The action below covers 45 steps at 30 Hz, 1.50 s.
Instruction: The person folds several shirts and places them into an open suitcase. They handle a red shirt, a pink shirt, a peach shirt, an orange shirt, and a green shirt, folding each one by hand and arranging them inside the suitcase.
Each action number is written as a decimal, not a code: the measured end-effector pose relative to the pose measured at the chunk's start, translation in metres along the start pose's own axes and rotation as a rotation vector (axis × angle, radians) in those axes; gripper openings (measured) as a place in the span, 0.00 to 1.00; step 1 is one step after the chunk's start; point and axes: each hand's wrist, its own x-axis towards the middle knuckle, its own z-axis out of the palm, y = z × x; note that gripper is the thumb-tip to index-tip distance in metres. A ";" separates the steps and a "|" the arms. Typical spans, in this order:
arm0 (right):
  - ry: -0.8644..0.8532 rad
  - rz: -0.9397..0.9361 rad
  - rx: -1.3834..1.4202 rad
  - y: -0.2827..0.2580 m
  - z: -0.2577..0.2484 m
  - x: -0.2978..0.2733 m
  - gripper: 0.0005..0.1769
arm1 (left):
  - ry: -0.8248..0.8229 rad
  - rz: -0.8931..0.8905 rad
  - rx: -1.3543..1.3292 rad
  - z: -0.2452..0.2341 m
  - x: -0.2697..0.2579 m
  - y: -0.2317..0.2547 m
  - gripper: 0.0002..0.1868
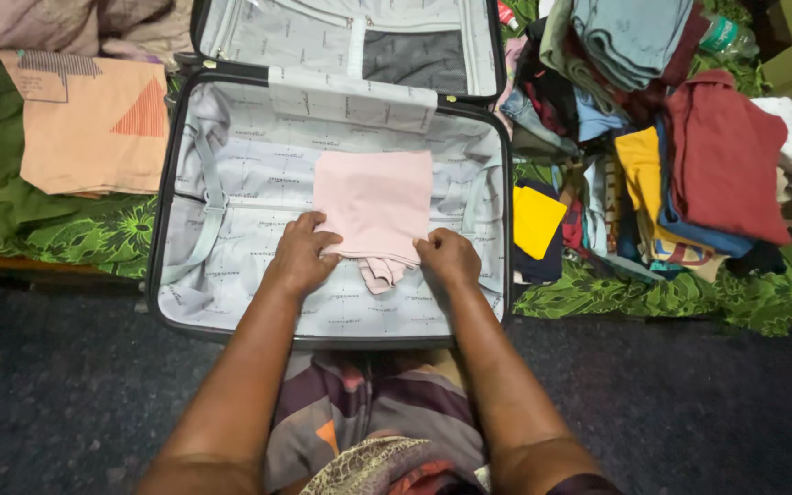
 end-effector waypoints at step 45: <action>-0.109 -0.654 -0.390 -0.106 0.041 0.038 0.38 | -0.538 0.124 0.355 -0.009 0.011 0.063 0.34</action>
